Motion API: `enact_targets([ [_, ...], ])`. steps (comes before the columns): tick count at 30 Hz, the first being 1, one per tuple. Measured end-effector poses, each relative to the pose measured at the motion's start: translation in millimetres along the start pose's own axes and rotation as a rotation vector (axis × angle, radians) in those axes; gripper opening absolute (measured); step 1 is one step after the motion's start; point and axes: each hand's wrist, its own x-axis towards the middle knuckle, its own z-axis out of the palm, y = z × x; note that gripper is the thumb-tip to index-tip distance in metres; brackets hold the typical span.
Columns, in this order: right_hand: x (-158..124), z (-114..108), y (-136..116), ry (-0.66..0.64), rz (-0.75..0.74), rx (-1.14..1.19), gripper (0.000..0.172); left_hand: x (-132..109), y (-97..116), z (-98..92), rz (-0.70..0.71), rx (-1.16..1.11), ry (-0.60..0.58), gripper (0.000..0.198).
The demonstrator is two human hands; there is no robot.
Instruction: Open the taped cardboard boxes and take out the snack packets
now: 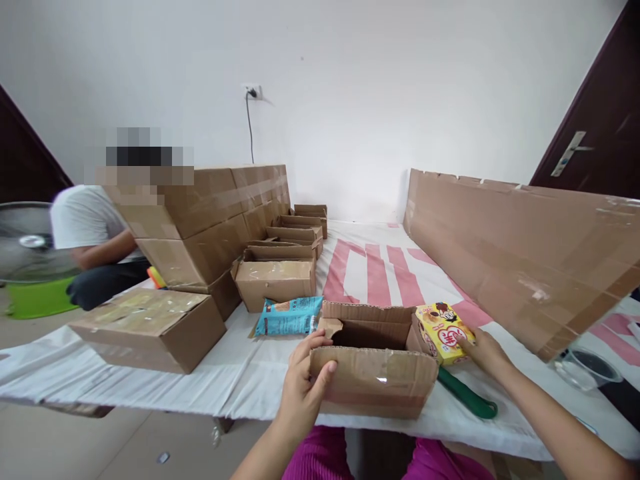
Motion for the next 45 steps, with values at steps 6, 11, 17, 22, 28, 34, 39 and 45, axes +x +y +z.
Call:
enact_targets([
  [6, -45.2, -33.4, -81.1, 0.433, -0.511, 0.204, 0.029, 1.6, 3.3, -1.4, 0.000, 0.061, 0.001, 0.034],
  [11, -84.8, -57.8, -157.7, 0.312, -1.126, 0.140, 0.028, 2.5, 3.8, -0.6, 0.014, 0.062, 0.016, 0.031],
  [17, -80.4, -44.5, -191.9, 0.294, -1.263, 0.049, 0.024, 2.2, 2.5, -0.7, 0.058, 0.076, 0.001, 0.029],
  [22, -74.5, -38.7, -208.0, 0.173, -1.299, 0.050, 0.023, 1.7, 4.2, -0.2, 0.107, 0.091, -0.006, 0.027],
  [28, -69.2, -39.5, -225.4, 0.116, -0.917, 0.291, 0.015, 1.0, 4.2, -1.3, 0.142, 0.101, -0.002, 0.025],
  [34, -51.4, -43.5, -215.9, 0.009, -0.481, 0.524, 0.017, -0.7, 3.8, -1.8, 0.133, 0.104, 0.004, 0.026],
  [39, -33.8, -58.0, -200.1, 0.108, -0.454, 0.557, 0.023, -2.4, -0.7, -1.0, 0.153, 0.064, -0.006, 0.022],
  [45, -12.6, -61.3, -183.3, 0.005, -0.384, 0.447, 0.035, -8.2, -3.8, -4.7, 0.212, -0.045, -0.039, 0.020],
])
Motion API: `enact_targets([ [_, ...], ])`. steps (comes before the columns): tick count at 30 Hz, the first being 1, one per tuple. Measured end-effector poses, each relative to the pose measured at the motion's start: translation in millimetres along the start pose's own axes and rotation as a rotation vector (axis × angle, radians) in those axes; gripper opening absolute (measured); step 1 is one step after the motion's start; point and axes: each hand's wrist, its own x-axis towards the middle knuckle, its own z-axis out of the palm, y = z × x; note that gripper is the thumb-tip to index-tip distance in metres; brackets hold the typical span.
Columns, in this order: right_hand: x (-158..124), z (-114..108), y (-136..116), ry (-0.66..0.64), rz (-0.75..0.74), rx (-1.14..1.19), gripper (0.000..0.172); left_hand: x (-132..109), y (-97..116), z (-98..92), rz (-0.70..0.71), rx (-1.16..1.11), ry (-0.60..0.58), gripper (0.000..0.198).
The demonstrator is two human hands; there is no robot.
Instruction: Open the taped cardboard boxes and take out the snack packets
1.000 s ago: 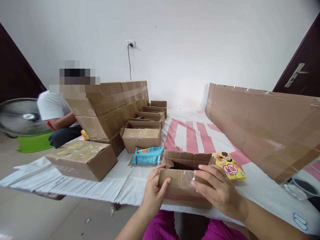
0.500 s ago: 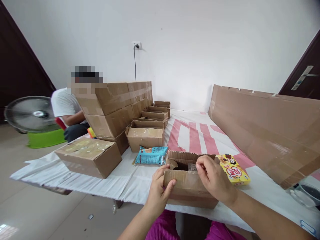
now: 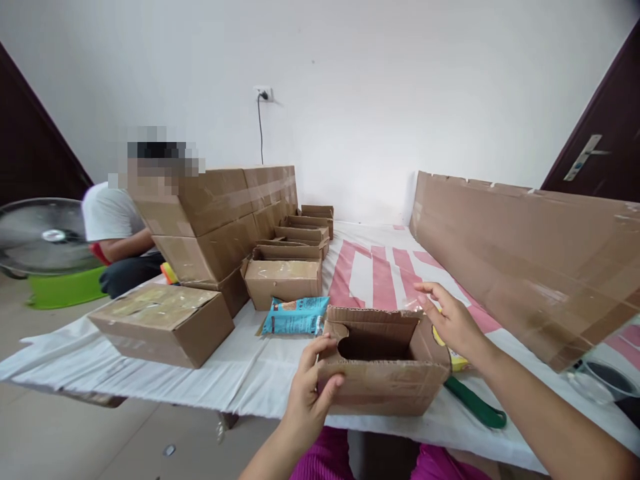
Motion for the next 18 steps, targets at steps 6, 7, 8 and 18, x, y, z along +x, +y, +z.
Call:
enact_targets([
  [6, -7.2, 4.0, 3.6, -0.195, 0.055, 0.121, 0.042, -9.4, -1.3, -11.9, 0.035, -0.191, -0.097, 0.062],
  [7, -9.8, 3.3, 2.2, -0.223, 0.035, 0.132, 0.043, -7.9, -3.1, -14.3, 0.006, -0.230, -0.063, 0.066],
  [8, -12.4, 2.3, 0.8, -0.257, 0.014, 0.138, 0.044, -4.9, -4.9, -16.9, -0.029, -0.253, -0.013, 0.065],
  [18, -31.0, -8.6, -15.7, -0.420, -0.227, -0.015, 0.041, 40.4, 8.7, -27.8, 0.088, 0.108, -0.157, 0.021],
])
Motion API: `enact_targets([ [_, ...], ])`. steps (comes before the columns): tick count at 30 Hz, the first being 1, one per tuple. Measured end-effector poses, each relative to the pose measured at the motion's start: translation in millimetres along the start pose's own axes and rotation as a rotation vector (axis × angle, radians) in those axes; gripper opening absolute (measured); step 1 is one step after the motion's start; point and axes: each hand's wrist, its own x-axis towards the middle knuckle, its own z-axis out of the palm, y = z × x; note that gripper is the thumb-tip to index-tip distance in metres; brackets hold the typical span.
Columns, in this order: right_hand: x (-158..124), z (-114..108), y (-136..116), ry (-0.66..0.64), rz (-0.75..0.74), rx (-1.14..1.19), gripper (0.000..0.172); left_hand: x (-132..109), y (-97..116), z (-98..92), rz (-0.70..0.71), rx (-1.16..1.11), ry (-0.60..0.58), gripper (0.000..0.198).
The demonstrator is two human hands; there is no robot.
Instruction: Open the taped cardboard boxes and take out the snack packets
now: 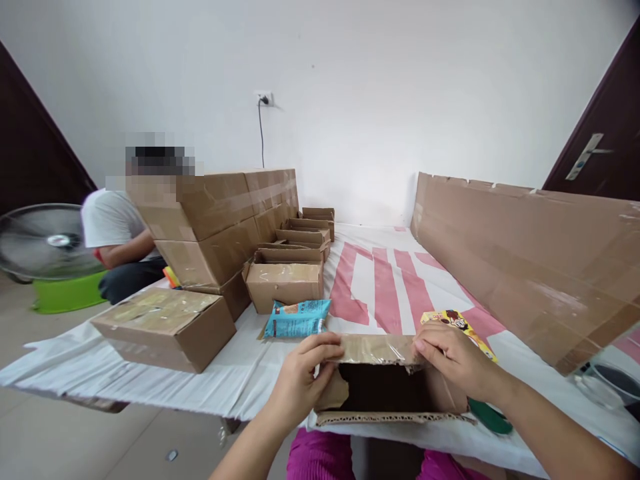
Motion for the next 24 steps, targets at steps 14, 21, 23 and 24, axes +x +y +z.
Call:
enact_targets([
  [14, 31.7, -9.2, -15.3, -0.027, -0.429, -0.180, 0.032, -2.0, 14.3, -1.0, 0.141, 0.138, -0.014, 0.020],
  [21, 66.8, -1.3, -50.3, -0.330, -0.650, -0.625, 0.017, -3.2, 15.8, -1.5, 0.132, 0.136, -0.006, 0.022],
  [23, 71.5, 0.1, -53.7, -0.347, -0.674, -0.668, 0.010, -3.2, 16.5, -1.9, 0.137, 0.140, -0.008, 0.022],
  [24, 73.1, 0.6, -54.7, -0.355, -0.681, -0.690, 0.008, -3.2, 16.5, -1.9, 0.143, 0.140, -0.007, 0.021],
])
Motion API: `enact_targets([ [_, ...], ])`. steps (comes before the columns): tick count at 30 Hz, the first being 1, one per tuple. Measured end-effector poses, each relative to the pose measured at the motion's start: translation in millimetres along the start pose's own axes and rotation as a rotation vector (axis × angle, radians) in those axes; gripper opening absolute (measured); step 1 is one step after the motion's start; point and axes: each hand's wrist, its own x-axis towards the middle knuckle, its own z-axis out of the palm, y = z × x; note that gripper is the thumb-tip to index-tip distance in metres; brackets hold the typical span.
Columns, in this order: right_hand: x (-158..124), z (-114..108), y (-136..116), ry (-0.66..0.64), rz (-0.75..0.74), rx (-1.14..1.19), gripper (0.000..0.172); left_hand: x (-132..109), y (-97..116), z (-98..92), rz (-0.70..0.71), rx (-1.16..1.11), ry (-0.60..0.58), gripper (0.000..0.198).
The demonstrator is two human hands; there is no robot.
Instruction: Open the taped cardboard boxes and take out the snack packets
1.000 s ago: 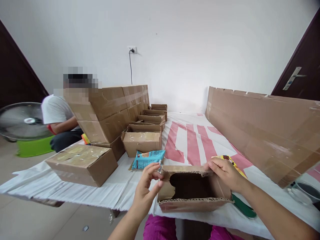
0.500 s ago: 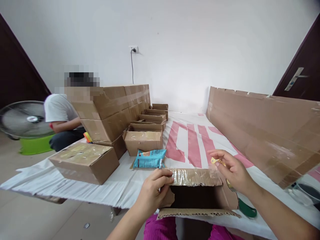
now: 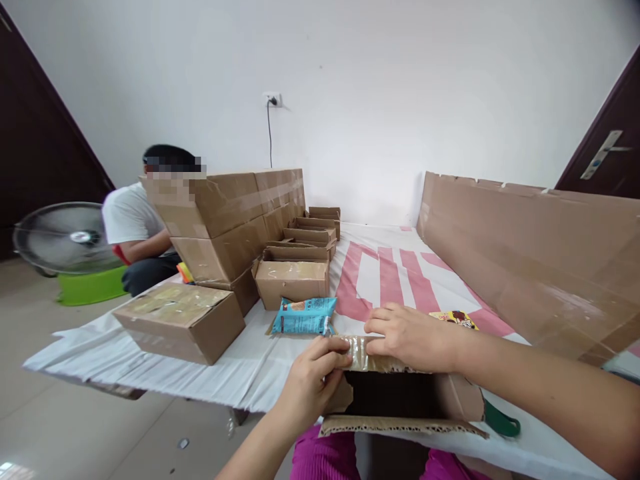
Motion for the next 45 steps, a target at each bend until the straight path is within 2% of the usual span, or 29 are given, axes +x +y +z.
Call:
enact_targets([
  [5, 6.2, -0.3, 1.0, -0.047, -0.044, -0.088, 0.009, -1.2, -1.9, 1.4, -0.004, -0.011, 0.007, 0.021],
  [14, 9.3, 9.9, 2.1, -0.022, -0.090, -0.085, 0.010, 0.6, -2.0, -0.5, -0.013, 0.008, -0.005, 0.022],
  [22, -19.4, 13.6, 0.3, -0.076, 0.017, 0.036, 0.009, 2.3, -3.7, 3.9, -0.006, -0.011, -0.080, 0.019],
  [31, -46.8, 25.2, 4.8, -0.027, 0.098, 0.122, 0.012, 4.4, -7.4, 6.2, 0.006, -0.006, -0.126, 0.017],
  [38, -67.2, 29.8, -0.8, 0.006, 0.184, 0.230, 0.017, 10.6, -0.3, 11.0, 0.027, -0.035, -0.163, 0.018],
  [42, -87.1, 24.5, 4.2, 0.014, 0.283, 0.308, 0.022, 10.0, -5.3, 8.7, 0.027, 0.000, -0.136, 0.018],
  [45, -113.8, 20.5, 14.3, 0.080, 0.410, 0.375, 0.025, 6.9, -13.7, 4.2, 0.008, 0.048, -0.076, 0.018],
])
